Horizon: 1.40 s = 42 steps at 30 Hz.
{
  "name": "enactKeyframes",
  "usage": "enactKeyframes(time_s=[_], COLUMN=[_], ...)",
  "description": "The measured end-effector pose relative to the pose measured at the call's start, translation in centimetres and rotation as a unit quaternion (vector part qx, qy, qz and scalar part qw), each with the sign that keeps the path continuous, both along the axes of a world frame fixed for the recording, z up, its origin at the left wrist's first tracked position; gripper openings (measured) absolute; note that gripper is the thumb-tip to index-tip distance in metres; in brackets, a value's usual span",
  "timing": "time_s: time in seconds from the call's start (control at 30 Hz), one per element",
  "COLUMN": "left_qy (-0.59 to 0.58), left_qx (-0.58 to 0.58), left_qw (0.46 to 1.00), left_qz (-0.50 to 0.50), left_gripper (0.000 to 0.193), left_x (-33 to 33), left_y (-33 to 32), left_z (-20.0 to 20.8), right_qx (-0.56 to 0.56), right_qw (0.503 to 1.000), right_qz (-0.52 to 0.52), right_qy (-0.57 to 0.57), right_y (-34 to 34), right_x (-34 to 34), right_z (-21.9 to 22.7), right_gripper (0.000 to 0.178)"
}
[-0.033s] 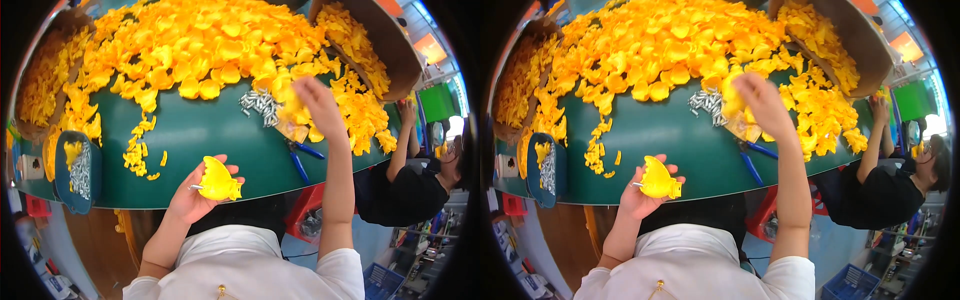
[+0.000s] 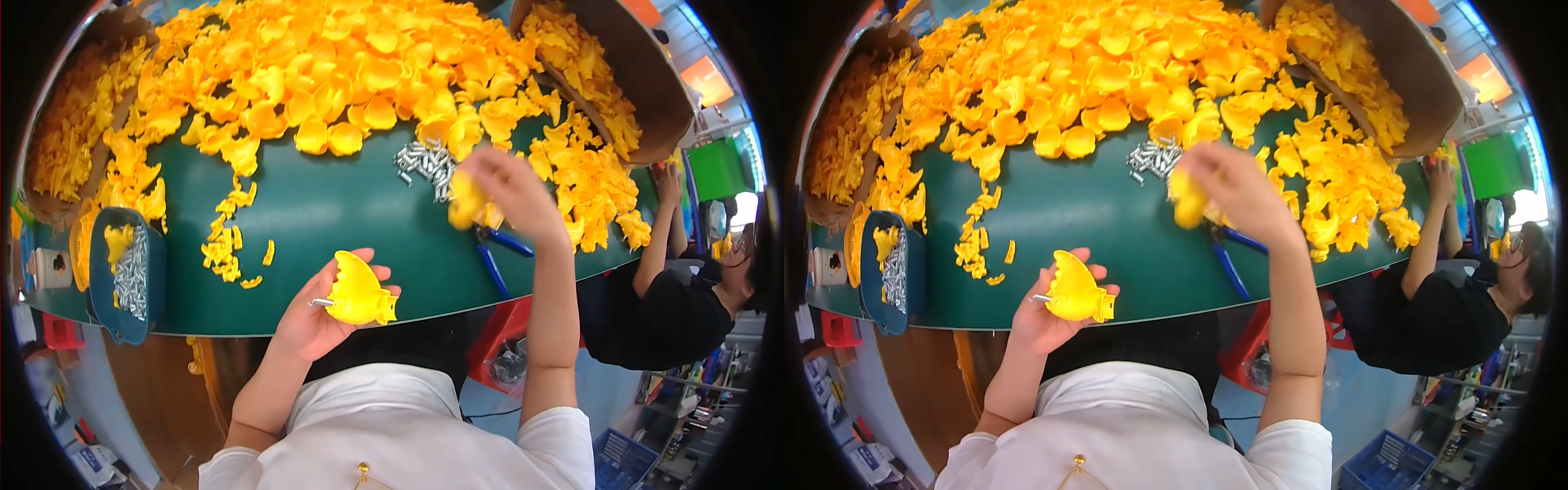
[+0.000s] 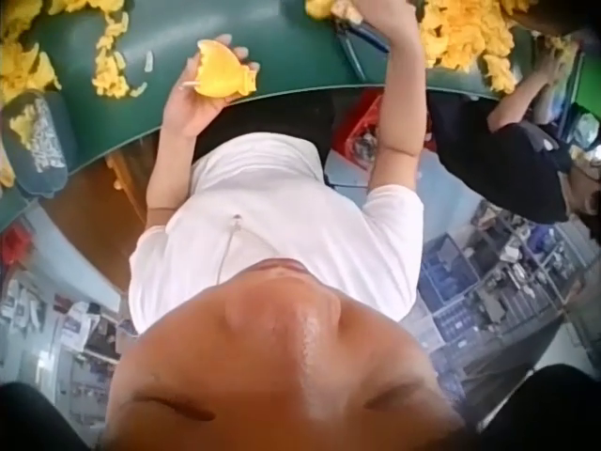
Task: Assembling small yellow plastic toy parts into duck shapes using hands and pliers at a factory workbench.
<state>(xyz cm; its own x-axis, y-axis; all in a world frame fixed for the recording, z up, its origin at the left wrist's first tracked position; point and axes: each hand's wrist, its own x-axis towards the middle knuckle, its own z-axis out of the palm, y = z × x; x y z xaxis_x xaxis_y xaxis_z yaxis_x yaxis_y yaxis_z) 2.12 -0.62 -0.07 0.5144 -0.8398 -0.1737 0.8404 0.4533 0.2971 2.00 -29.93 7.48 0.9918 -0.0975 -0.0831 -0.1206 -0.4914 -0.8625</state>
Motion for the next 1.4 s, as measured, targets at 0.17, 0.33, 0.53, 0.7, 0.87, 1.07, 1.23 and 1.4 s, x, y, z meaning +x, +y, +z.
enactKeyframes(time_s=[0.17,0.33,0.53,0.7,0.87,1.07,1.23,1.4], left_qy=[-0.031,-0.039,-0.029,-0.046,-0.079,-0.094,-0.094,-0.102], left_qx=[0.013,0.094,0.12,0.116,0.125,0.13,0.131,0.186], left_qw=[0.999,0.991,0.988,0.988,0.985,0.983,0.984,0.972], left_qz=[0.003,0.09,0.096,0.086,0.088,0.085,0.08,0.105], left_gripper=[0.055,0.052,0.052,0.046,0.044,0.042,0.04,0.047], left_x=[0.0,-0.8,-1.0,-1.2,-1.6,-1.5,-1.4,-1.5], left_y=[0.5,0.4,0.4,0.5,-0.3,-0.3,-0.5,-1.2], left_z=[-0.2,1.1,1.9,1.7,2.0,1.9,1.9,2.3], right_qx=[-0.101,-0.223,-0.227,0.031,0.032,0.045,0.046,0.075], right_qw=[0.966,0.959,0.956,0.981,0.984,0.977,0.978,0.979], right_qz=[0.236,0.016,-0.086,0.004,-0.005,-0.007,-0.005,-0.02], right_qy=[0.025,-0.173,-0.165,-0.192,-0.176,-0.208,-0.203,-0.188], right_y=[4.9,7.8,11.2,12.0,12.9,13.4,13.4,13.3], right_x=[-0.6,-3.2,-7.7,-8.4,-8.4,-8.4,-8.3,-7.9], right_z=[-2.1,-3.7,-5.8,-2.4,-2.5,-3.3,-3.4,-3.7], right_gripper=[0.021,0.041,0.051,0.054,0.052,0.053,0.052,0.051])
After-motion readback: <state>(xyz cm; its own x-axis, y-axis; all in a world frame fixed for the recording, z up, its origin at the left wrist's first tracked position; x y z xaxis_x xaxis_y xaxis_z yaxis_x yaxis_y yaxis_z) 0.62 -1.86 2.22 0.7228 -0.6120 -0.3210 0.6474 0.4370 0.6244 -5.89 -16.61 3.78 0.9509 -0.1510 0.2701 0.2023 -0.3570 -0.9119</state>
